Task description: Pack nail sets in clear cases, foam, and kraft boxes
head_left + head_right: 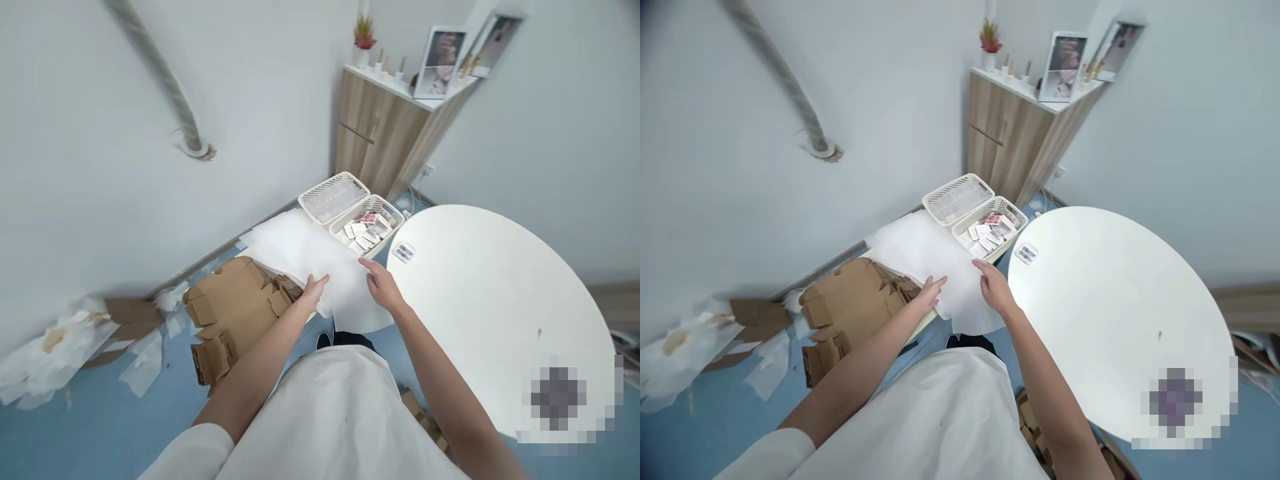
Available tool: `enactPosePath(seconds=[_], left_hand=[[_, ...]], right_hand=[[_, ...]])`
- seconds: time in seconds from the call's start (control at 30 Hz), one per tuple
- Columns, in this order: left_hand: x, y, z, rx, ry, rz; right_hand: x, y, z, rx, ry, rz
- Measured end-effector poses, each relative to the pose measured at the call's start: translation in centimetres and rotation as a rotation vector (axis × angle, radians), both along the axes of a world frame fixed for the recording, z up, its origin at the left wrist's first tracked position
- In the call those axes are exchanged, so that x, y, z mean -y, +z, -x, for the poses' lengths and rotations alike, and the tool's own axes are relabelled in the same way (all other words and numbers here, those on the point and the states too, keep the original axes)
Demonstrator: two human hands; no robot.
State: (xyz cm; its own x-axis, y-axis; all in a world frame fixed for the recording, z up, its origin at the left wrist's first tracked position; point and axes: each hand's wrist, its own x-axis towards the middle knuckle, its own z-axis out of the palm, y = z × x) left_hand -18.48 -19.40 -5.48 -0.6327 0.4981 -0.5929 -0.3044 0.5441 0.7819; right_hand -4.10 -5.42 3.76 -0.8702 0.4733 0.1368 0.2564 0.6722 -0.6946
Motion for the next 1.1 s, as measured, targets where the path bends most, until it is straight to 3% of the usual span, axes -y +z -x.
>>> enactPosePath(seconds=[0.13,0.37,0.5,0.6,0.7,0.83,0.93,1.0,1.1], left_hand=[[-1.5,0.5,-3.0,0.01,-0.138,-0.073],[-5.1,0.5,-8.0,-0.203,-0.561,-0.273],[-8.5,0.7,-11.1,-0.379,-0.774,-0.314],[-11.9,1.6,-13.9,-0.443,-0.915,-0.3],[-15.5,3.2,-17.1,-0.497,-0.962,-0.319],[-19.7,5.6,-21.0,-0.645,-0.921,-0.474],[-21.7,6.2,-23.0,-0.717,-0.925,-0.546],[-22.4,5.6,-23.9,-0.74,-0.972,-0.52],[-22.5,3.5,-24.6,-0.728,-1.09,-0.381]], right_hand=[[0.9,-0.2,-5.7,-0.044,-0.128,0.119],[0.5,-1.3,-12.8,-0.257,-0.63,0.815],[-0.7,-2.1,-17.2,-0.296,-0.776,0.957],[-1.9,-2.7,-20.8,-0.295,-0.887,0.901],[-3.5,-2.5,-23.8,-0.279,-0.987,0.737],[-5.8,-0.9,-26.4,-0.329,-1.047,0.251],[-6.8,-0.6,-28.0,-0.307,-1.029,-0.063],[-7.1,-1.7,-29.2,-0.244,-1.027,-0.099],[-7.0,-4.9,-31.1,-0.129,-1.057,0.038]])
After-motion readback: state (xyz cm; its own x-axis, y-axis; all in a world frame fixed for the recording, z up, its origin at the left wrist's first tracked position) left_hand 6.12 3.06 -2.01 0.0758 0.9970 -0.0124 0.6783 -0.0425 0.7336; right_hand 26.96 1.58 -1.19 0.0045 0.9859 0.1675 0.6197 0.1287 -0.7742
